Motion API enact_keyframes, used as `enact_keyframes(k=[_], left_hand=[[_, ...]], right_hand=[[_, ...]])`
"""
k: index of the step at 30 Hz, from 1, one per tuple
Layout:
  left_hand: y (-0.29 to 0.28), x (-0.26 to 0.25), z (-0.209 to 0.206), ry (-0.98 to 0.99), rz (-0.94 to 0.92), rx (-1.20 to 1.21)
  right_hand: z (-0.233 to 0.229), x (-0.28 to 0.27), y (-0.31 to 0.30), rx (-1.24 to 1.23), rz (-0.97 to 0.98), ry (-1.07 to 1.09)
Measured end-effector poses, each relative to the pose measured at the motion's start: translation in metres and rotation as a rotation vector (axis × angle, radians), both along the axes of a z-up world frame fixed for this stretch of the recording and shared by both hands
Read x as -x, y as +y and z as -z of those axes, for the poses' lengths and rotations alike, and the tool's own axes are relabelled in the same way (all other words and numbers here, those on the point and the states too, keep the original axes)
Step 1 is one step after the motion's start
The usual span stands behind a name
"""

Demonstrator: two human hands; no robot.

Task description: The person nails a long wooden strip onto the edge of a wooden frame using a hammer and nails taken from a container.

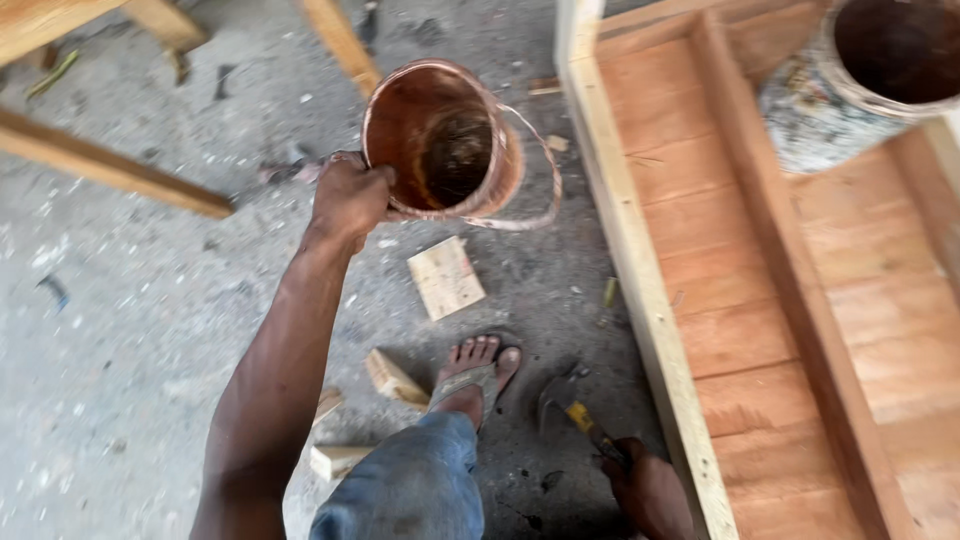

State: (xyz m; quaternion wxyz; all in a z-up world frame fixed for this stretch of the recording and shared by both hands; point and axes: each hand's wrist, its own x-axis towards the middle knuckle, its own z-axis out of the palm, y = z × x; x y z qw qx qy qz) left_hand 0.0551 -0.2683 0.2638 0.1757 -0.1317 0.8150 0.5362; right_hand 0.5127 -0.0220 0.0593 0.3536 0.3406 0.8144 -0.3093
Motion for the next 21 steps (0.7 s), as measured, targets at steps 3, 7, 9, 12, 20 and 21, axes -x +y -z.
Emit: enact_keyframes(k=[3, 7, 9, 12, 20, 21], left_hand=[[-0.073, 0.041, 0.086, -0.018, -0.252, 0.052], [-0.183, 0.066, 0.212, 0.122, -0.306, 0.256], [-0.21, 0.046, 0.194, 0.155, -0.445, 0.014], [-0.231, -0.056, 0.121, 0.027, -0.463, 0.056], [-0.231, -0.225, 0.193, 0.292, 0.873, 0.752], [-0.233, -0.221, 0.228, 0.303, 0.882, 0.745]], right_hand=[[0.036, 0.011, 0.003, -0.104, -0.037, 0.075], [0.058, 0.052, 0.012, -0.155, -0.129, 0.163], [0.069, 0.076, 0.019, -0.141, -0.177, 0.176], [0.1, 0.089, 0.044, -0.126, -0.299, 0.056], [0.158, 0.117, 0.068, -0.079, -0.607, -0.03], [0.153, 0.113, 0.068, -0.087, -0.594, -0.03]])
